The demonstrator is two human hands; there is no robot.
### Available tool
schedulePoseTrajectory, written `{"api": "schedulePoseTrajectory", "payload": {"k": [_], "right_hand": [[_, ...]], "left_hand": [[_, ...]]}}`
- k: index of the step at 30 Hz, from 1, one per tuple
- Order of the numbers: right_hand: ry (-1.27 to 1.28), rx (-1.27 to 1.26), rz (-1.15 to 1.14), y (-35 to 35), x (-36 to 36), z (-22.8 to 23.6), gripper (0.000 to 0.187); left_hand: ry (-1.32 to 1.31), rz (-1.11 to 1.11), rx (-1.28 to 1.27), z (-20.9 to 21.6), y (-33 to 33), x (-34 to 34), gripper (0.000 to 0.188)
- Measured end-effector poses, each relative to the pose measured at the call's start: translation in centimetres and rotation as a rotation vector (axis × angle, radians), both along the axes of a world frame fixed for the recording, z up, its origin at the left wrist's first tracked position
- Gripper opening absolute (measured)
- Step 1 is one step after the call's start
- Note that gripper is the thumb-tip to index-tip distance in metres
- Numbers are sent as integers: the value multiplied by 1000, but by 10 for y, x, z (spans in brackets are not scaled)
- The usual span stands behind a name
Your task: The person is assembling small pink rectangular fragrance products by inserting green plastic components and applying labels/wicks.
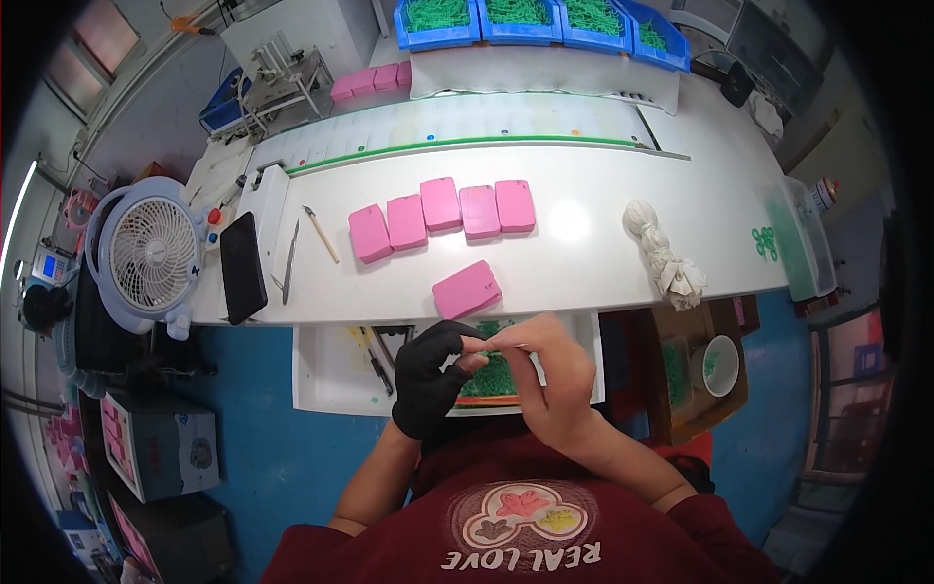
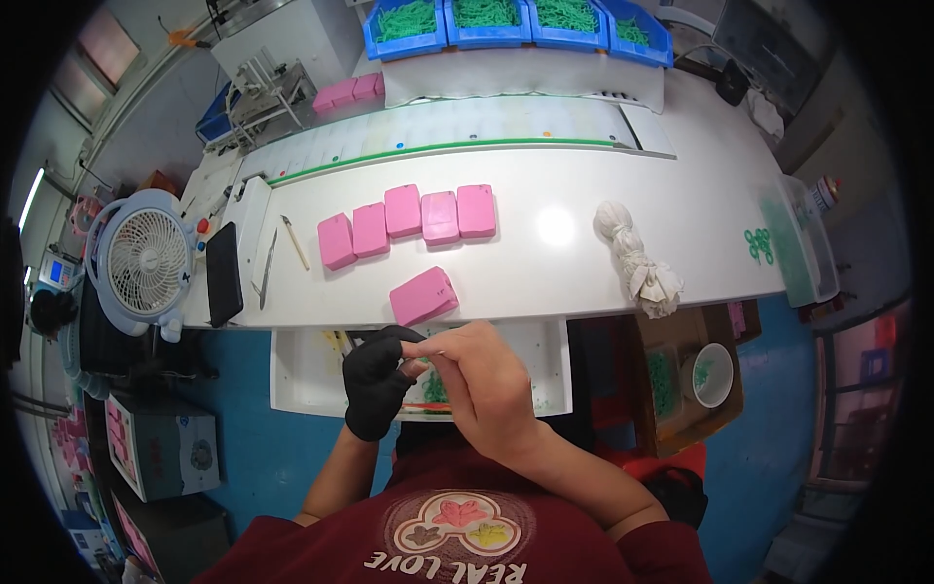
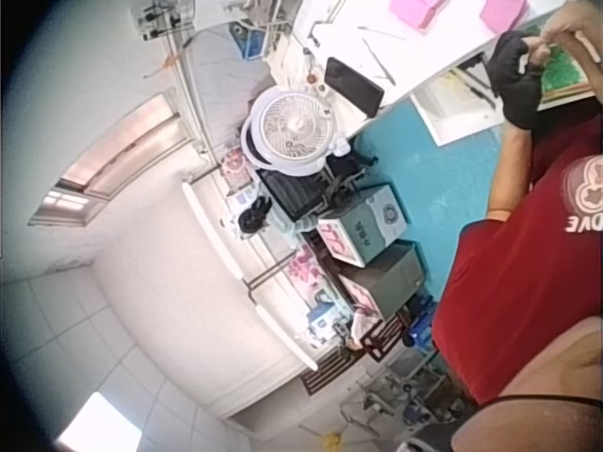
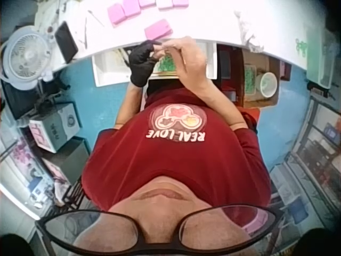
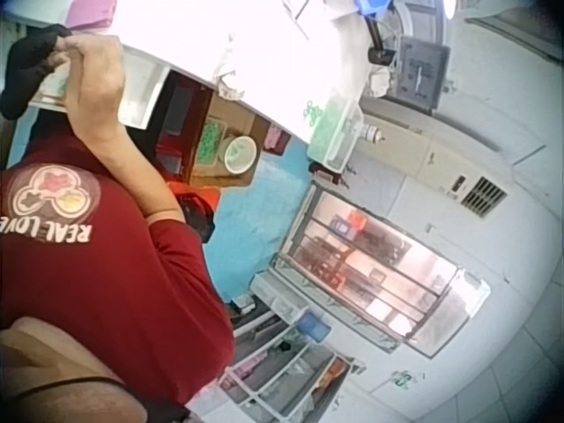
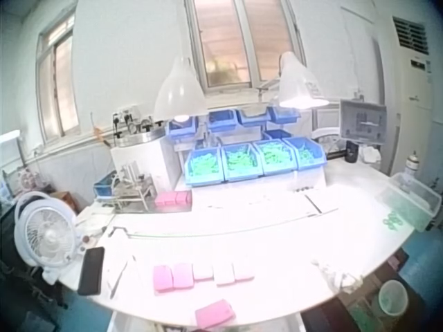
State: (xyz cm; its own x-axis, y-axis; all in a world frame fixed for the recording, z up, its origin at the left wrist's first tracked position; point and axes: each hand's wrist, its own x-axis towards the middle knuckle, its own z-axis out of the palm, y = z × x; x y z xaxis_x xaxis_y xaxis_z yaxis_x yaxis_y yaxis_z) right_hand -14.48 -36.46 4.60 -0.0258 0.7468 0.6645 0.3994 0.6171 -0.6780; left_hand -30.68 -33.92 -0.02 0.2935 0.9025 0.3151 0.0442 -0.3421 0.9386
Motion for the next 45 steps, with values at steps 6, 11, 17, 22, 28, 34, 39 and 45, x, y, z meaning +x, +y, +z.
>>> {"api": "schedulePoseTrajectory", "payload": {"k": [6, 11, 17, 22, 28, 34, 39, 45], "right_hand": [[49, -240, -51, -6, 10, -4, 13], [38, -418, 44, -8, 11, -11, 13], [20, -429, 48, -7, 8, -10, 10], [4, -428, 55, -6, 8, -11, 8], [-2, -436, 53, -6, 9, -12, 7], [-16, -432, 41, -6, 9, -12, 7], [-86, -364, 4, -9, 9, -11, 9], [-136, -316, -17, -11, 8, -11, 11]], "left_hand": [[-183, -17, -185, -4, -3, -4, 11], [-221, 5, -208, -6, -3, -3, 14], [-218, -47, -208, -8, -2, -5, 13], [-185, 1, -148, -8, -2, -3, 11], [-157, -7, -134, -9, -2, -3, 10], [-154, -15, -158, -12, -2, -4, 12], [-223, -56, -169, -11, -3, -3, 18], [-236, -61, -172, -13, -5, -3, 21]]}}
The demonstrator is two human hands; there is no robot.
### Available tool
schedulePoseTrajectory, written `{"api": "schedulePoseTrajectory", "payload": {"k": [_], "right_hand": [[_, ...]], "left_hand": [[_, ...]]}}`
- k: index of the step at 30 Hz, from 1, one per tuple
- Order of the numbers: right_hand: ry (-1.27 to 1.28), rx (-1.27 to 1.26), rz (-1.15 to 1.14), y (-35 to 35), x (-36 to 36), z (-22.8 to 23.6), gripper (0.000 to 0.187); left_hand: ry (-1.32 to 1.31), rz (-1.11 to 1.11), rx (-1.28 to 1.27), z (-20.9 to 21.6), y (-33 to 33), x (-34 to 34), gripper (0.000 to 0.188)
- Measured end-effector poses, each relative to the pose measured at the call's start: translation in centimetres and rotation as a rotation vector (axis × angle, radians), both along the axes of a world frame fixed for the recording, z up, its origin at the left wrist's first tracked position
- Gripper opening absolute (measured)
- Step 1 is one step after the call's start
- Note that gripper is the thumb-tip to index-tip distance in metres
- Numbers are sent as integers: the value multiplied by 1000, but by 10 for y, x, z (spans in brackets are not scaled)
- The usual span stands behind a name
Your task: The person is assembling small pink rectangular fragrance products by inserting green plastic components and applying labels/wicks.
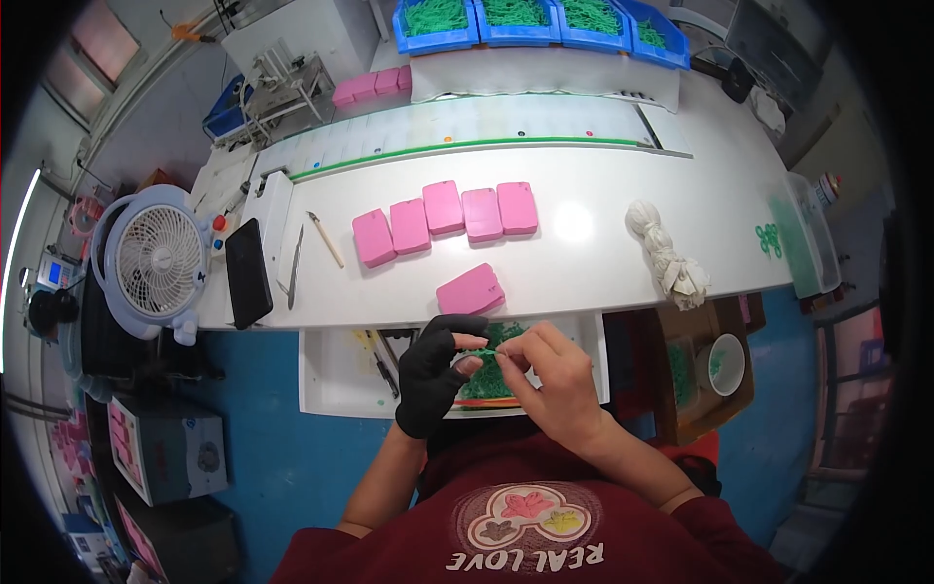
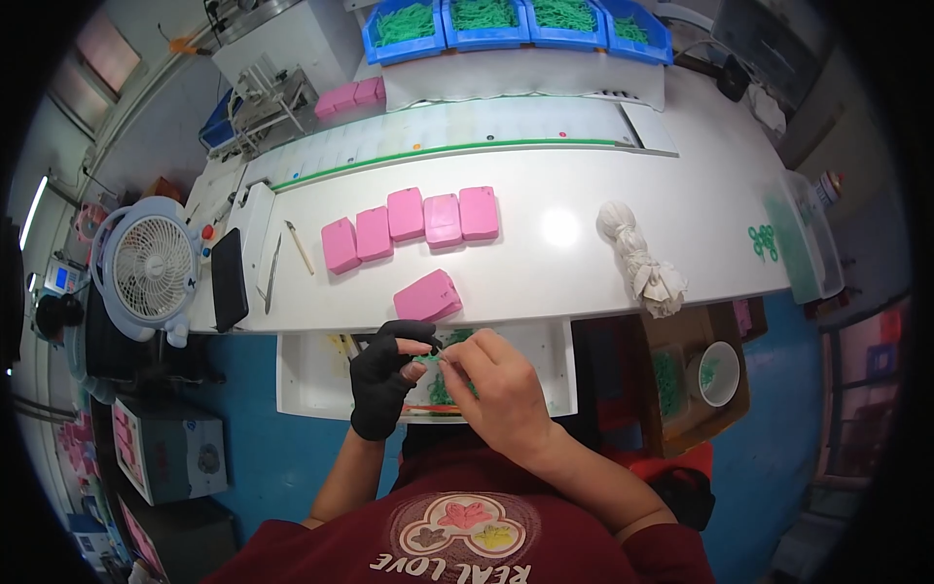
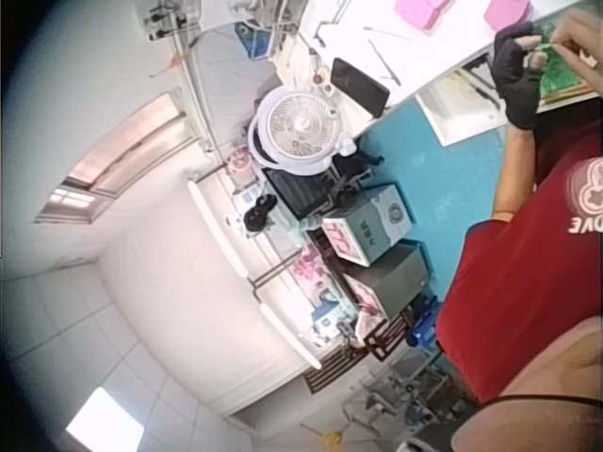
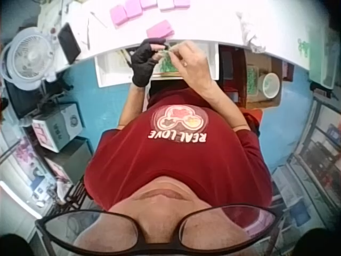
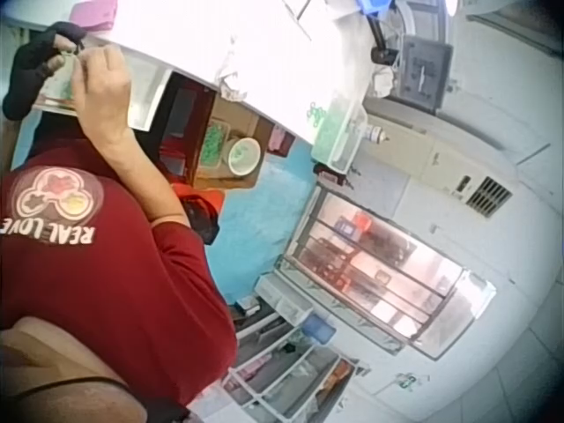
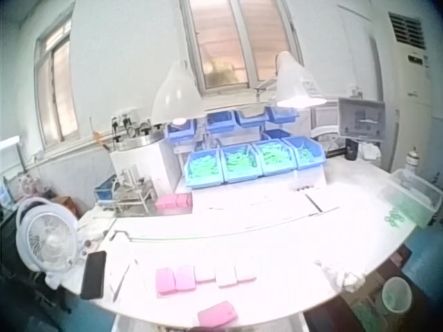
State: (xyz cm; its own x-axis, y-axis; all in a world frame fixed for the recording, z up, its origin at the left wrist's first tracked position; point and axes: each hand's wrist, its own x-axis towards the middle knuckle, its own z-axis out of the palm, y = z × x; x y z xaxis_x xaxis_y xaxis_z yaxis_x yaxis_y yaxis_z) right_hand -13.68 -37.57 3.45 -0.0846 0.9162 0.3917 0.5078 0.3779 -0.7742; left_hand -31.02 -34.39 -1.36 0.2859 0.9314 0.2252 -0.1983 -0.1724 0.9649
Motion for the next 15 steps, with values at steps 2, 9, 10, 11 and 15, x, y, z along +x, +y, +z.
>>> {"api": "schedulePoseTrajectory", "payload": {"k": [2, 9, 10, 11, 15], "right_hand": [[-21, 20, 6, -1, 0, 0, 12], [-53, 67, -24, 2, 6, 2, 12], [-42, 68, -26, 2, 10, 2, 12], [-34, 71, -32, 2, 14, 3, 12], [-45, 180, -159, -7, 38, 7, 8]], "left_hand": [[-10, -8, -10, -1, 0, -1, 22], [64, 17, -77, 2, 1, 5, 41], [99, 32, -71, 3, 2, 7, 46], [97, 10, -65, 3, 4, 9, 46], [129, 40, -29, 7, 4, 16, 47]]}}
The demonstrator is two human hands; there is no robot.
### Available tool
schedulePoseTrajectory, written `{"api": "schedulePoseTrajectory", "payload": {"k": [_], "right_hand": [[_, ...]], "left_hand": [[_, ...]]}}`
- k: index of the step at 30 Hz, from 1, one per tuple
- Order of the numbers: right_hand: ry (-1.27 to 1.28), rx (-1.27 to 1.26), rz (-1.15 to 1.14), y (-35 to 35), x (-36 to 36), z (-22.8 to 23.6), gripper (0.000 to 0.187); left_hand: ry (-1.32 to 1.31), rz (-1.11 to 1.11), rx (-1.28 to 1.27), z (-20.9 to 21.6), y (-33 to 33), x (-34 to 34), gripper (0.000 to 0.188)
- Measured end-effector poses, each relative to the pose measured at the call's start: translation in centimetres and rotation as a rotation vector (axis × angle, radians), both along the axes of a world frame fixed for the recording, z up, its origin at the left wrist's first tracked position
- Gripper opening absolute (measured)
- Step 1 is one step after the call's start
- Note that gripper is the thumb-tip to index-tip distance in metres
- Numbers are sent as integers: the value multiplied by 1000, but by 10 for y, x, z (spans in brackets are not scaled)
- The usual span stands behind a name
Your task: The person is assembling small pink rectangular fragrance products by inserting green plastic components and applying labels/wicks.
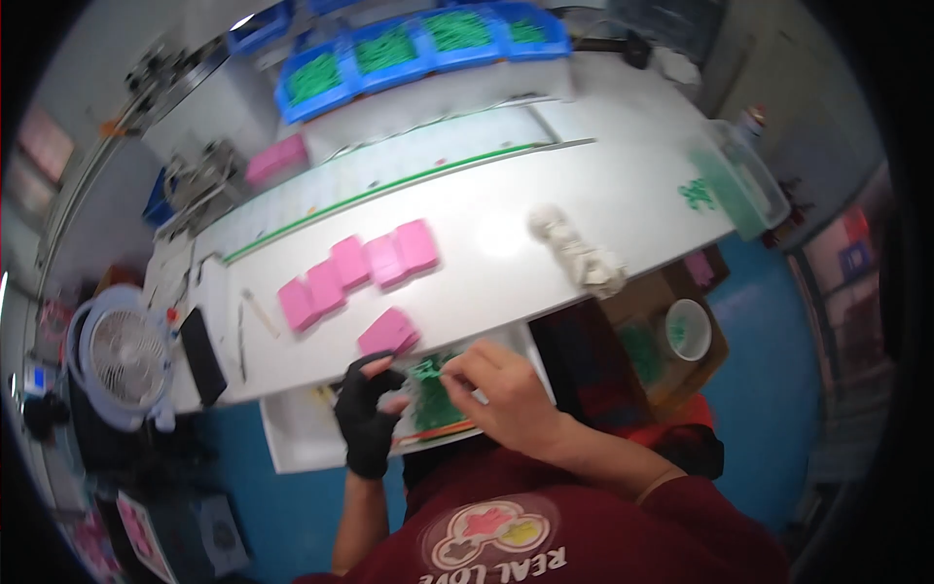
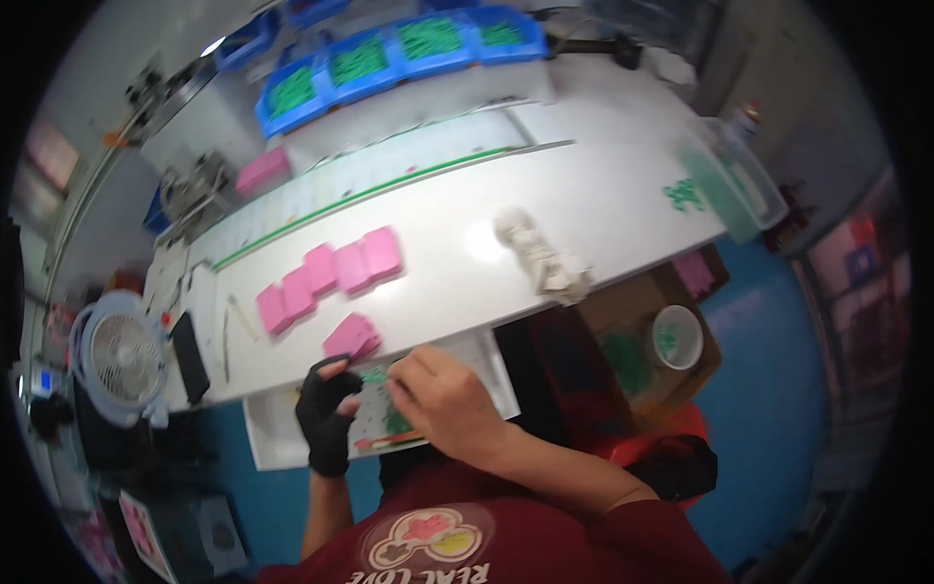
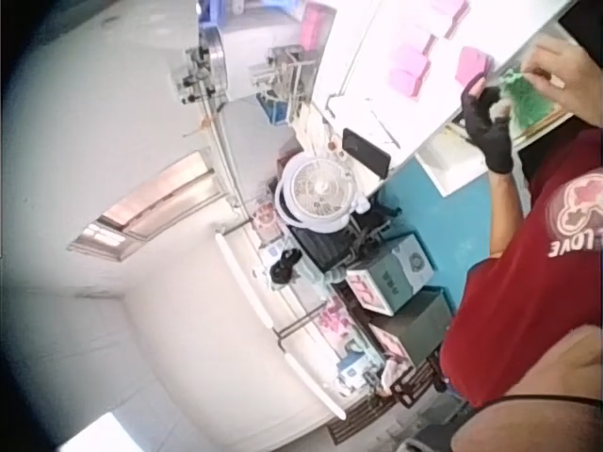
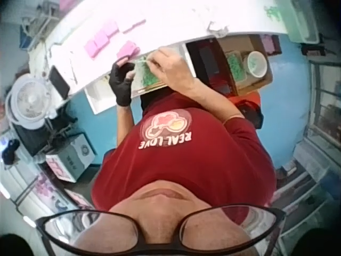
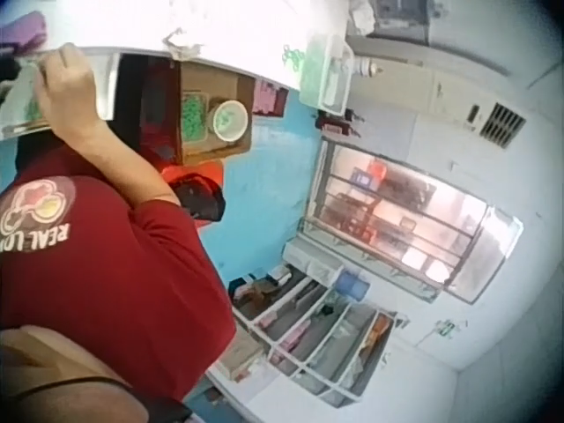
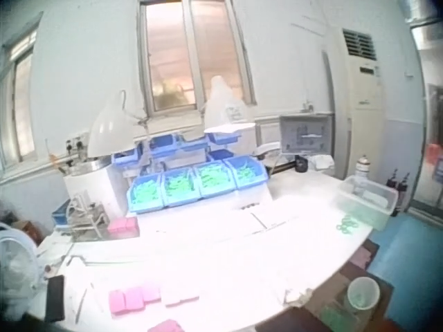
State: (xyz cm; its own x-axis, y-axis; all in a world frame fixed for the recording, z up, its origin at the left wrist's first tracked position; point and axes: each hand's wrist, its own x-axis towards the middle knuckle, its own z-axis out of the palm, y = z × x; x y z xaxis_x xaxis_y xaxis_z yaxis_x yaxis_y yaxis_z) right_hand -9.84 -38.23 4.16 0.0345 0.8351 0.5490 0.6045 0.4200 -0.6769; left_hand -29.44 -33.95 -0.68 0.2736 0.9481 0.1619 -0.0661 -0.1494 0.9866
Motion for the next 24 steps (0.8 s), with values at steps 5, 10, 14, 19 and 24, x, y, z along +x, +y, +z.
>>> {"api": "schedulePoseTrajectory", "payload": {"k": [5, 10, 14, 19, 24], "right_hand": [[69, 100, -363, 8, 87, 20, 11], [-46, 288, -901, -10, 223, 20, 8], [-121, 331, -1089, -36, 297, 8, 9], [-188, 394, -1177, -24, 348, 10, 8], [-482, 93, -1380, -27, 454, 8, 17]], "left_hand": [[178, 270, 209, -7, 3, -18, 27], [172, 218, 206, -7, 11, -9, 18], [242, 143, 202, -10, 19, 8, 18], [304, 202, 185, 1, 14, -2, 18], [314, 209, 164, 18, 12, -3, 12]]}}
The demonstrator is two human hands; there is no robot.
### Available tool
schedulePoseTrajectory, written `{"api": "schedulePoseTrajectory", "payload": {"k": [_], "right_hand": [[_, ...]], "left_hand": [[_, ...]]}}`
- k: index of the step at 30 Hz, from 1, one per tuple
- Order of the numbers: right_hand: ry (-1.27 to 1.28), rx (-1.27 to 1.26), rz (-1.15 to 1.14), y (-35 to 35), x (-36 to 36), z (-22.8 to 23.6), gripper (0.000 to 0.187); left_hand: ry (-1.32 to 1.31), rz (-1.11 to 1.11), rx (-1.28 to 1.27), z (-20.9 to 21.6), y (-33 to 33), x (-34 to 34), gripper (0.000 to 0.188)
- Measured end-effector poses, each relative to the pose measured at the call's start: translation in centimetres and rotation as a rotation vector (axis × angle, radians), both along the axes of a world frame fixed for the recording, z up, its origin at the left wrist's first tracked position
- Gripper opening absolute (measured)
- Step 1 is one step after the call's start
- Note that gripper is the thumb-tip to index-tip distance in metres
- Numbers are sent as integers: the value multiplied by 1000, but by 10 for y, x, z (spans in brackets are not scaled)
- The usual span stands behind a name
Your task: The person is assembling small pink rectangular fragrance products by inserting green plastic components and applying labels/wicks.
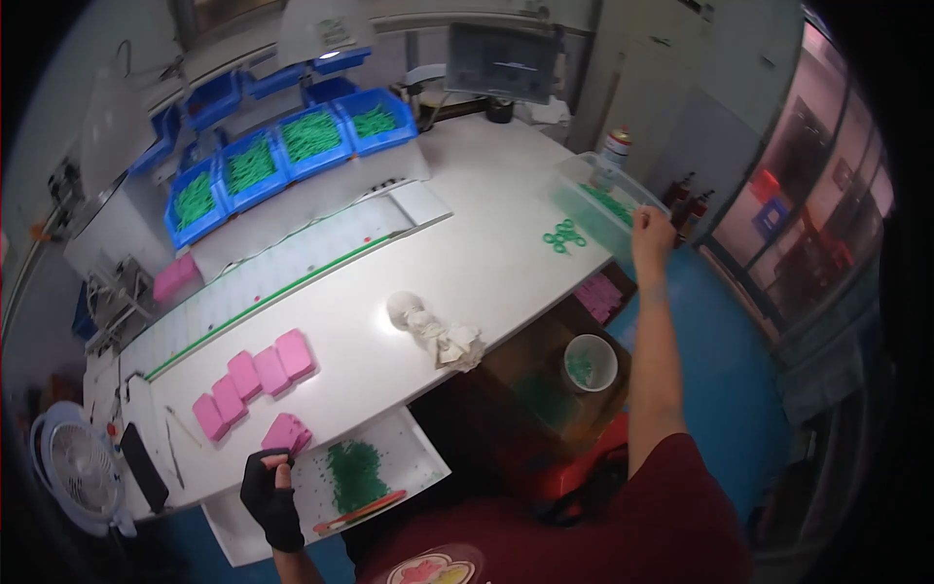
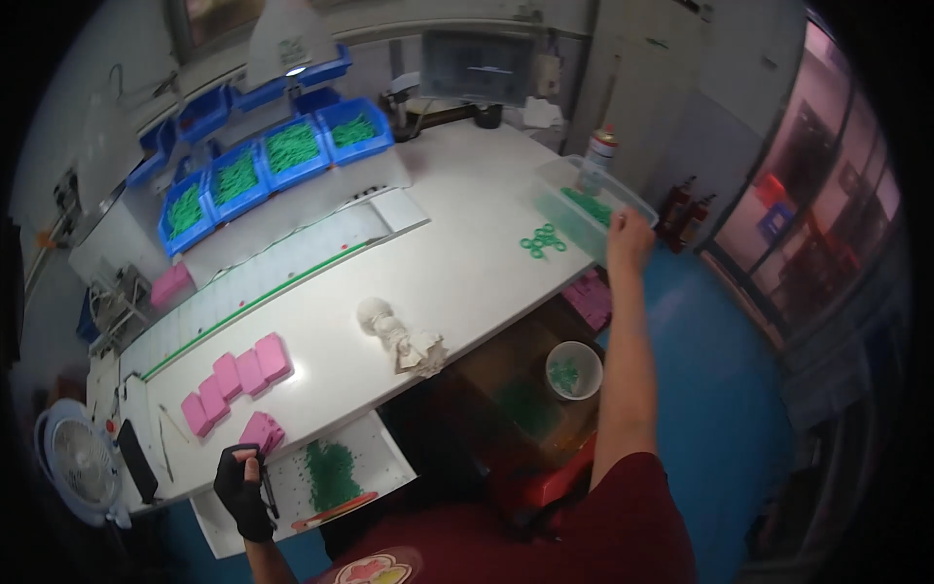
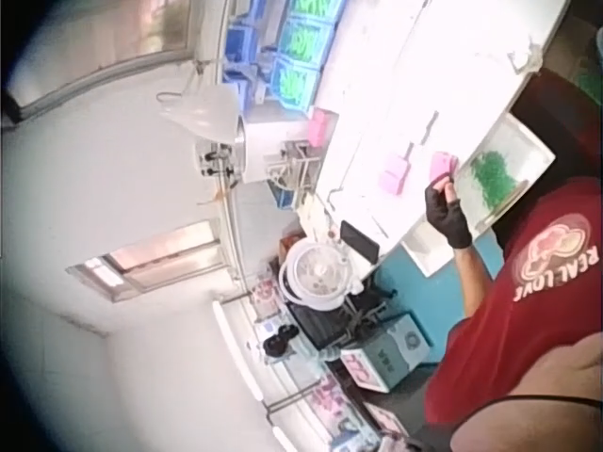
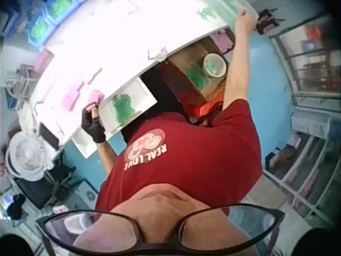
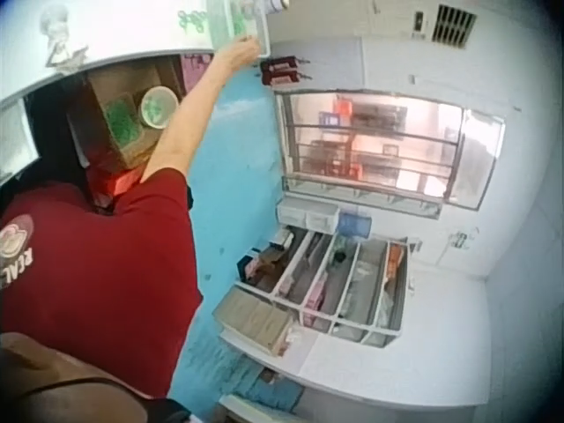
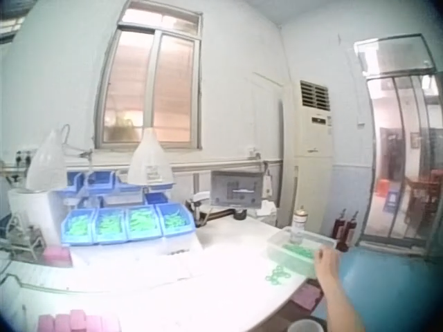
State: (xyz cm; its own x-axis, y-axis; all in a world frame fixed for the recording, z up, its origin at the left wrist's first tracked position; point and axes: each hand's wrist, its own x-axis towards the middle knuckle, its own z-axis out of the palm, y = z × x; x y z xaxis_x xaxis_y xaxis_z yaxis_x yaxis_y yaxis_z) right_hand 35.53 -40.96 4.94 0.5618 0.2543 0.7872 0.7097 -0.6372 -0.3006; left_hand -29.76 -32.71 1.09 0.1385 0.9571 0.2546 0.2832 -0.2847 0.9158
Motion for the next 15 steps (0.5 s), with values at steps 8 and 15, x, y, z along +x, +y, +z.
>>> {"api": "schedulePoseTrajectory", "payload": {"k": [8, 15], "right_hand": [[275, 100, 1025, 86, -266, 48, 11], [15, -301, 1943, 157, -496, -3, 27]], "left_hand": [[116, 78, 163, -8, 19, -15, 9], [149, -141, 310, 1, 7, -7, 16]]}}
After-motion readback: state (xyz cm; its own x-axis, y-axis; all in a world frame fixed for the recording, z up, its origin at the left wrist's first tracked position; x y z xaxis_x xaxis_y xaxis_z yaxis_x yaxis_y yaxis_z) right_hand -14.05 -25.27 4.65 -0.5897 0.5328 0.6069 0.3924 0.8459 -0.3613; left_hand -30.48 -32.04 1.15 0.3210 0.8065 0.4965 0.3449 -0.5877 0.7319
